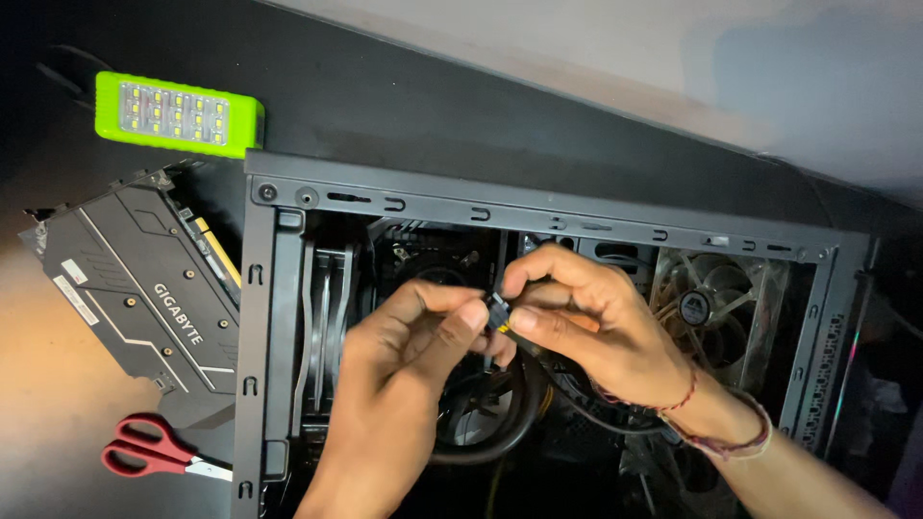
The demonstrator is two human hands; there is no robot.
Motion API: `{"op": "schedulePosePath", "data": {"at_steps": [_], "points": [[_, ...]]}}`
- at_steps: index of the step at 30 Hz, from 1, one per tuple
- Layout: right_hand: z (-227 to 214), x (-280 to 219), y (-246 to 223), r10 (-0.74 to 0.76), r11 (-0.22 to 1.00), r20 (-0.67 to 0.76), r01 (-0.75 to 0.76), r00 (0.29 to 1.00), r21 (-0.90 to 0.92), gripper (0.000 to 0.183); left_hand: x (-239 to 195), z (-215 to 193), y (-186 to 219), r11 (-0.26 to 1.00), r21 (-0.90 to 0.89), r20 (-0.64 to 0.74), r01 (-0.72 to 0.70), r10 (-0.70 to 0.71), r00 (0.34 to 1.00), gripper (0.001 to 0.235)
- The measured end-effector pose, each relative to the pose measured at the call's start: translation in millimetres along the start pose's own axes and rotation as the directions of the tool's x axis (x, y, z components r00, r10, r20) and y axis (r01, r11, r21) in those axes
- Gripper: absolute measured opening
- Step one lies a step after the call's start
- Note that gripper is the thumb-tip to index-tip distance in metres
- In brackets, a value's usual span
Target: The person works inside an open computer case, manipulating cables and components near the motherboard and CPU cooler. They connect a small yellow connector to a fan header and route cables within the case.
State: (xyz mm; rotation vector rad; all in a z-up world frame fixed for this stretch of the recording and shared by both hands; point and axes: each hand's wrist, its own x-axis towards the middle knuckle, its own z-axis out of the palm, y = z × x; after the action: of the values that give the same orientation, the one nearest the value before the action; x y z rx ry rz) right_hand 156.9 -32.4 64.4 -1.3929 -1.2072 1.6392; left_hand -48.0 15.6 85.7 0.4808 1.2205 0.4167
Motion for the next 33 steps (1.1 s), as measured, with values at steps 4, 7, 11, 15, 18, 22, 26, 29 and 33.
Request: {"op": "schedulePosePath", "data": {"at_steps": [4,7,11,15,18,22,26,29,33], "points": [[12,-1,-12,-0.082,0.986,-0.084,0.069,0.993,-0.151,0.035,2,-5,-2,0.995,0.102,0.003,-0.020,0.020,1.000,0.021],[11,-2,-13,-0.175,0.948,-0.009,0.166,0.985,-0.271,0.035,1,-3,0,0.999,0.050,0.013,-0.010,0.010,1.000,0.022],[15,-3,-13,-0.187,0.892,-0.065,0.141,0.980,-0.429,0.040,0,1,6,0.993,-0.005,-0.022,0.114,-0.114,0.993,0.023],[19,-2,-11,-0.244,0.876,-0.086,0.182,0.966,-0.447,0.032,1,3,1,0.987,-0.075,-0.023,0.141,-0.143,0.989,0.024],[20,-2,-10,-0.252,0.855,-0.092,0.177,0.963,-0.487,0.033,2,1,-6,0.998,-0.007,-0.028,0.066,-0.067,0.997,0.026],[20,-1,-11,-0.222,0.889,-0.096,0.161,0.970,-0.428,0.033,-1,3,1,0.999,0.016,-0.022,0.049,-0.048,0.999,0.026],[19,-1,-11,-0.178,0.925,-0.090,0.136,0.980,-0.356,0.034,0,2,-7,0.999,0.026,-0.001,-0.025,0.025,1.000,0.023],[21,-2,-7,-0.174,0.936,-0.089,0.137,0.981,-0.323,0.036,-1,1,-9,0.991,0.083,-0.008,-0.104,0.105,0.994,0.023],[20,-3,2,-0.195,0.933,-0.074,0.162,0.978,-0.320,0.041,-2,4,-9,0.984,0.141,-0.092,-0.105,0.119,0.989,0.023]]}}
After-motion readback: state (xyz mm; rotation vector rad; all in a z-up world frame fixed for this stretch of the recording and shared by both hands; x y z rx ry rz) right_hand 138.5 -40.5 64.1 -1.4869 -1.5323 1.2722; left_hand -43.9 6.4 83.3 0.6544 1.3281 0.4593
